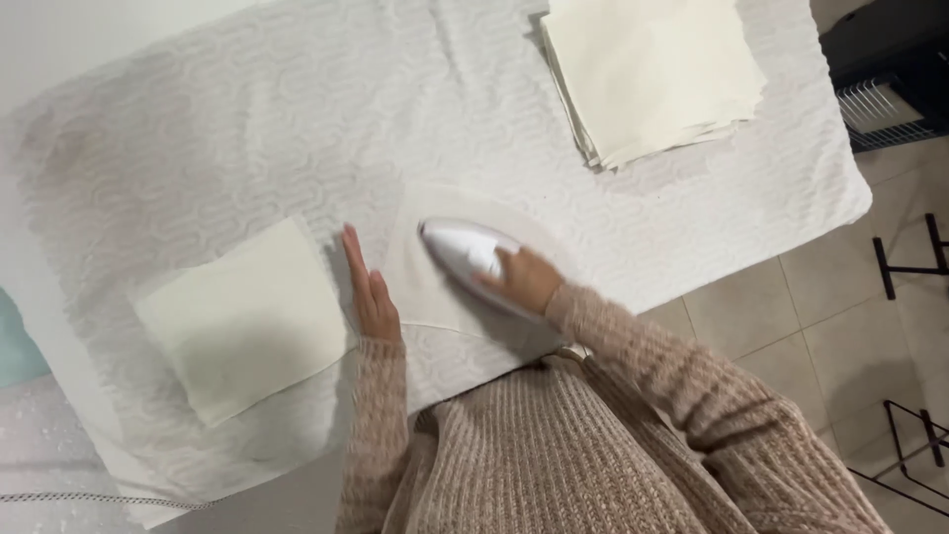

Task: Ironing and folding several small white fabric squares on a workspace.

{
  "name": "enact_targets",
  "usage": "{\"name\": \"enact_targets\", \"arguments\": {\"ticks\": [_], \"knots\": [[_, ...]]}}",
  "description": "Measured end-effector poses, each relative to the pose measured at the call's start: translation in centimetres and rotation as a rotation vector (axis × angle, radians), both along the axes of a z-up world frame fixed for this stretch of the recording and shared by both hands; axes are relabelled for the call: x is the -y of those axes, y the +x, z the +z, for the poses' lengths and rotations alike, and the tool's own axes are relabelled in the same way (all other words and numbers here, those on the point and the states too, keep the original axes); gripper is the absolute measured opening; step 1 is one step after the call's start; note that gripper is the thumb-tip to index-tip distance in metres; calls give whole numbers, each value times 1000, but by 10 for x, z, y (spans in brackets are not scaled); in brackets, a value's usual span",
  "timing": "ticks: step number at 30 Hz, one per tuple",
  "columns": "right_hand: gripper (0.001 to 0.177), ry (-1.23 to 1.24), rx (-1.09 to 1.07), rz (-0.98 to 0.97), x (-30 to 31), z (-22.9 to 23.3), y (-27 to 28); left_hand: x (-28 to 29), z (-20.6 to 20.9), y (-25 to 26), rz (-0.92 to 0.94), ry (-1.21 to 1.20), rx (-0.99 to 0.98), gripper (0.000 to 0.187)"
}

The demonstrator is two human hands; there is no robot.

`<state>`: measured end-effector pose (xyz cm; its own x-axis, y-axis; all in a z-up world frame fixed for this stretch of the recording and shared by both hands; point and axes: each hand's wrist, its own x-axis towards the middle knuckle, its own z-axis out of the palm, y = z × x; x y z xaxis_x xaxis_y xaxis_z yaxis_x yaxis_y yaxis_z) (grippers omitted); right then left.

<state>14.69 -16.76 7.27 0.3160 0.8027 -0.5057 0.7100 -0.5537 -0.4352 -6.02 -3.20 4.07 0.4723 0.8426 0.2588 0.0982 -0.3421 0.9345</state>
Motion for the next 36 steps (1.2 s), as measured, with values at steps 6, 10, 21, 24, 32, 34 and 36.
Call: {"name": "enact_targets", "arguments": {"ticks": [6,10,21,24,32,34,36], "knots": [[66,-55,-14,244,35,9,-63,24,-30,-28,272,376,-455,60],[63,-47,7,270,36,-1,-63,35,-34,-26,206,442,-478,58],[68,-5,107,158,45,-64,-40,38,-48,-22,266,576,-754,62],[68,1,159,-11,28,-45,1,41,-45,-22,244,528,-771,65],[71,7,140,-324,54,7,68,47,-53,-27,363,547,-726,66],[70,22,160,-366,70,8,89,48,-57,-24,432,527,-755,68],[70,25,190,-381,87,9,108,52,-61,-23,540,518,-832,70]]}}
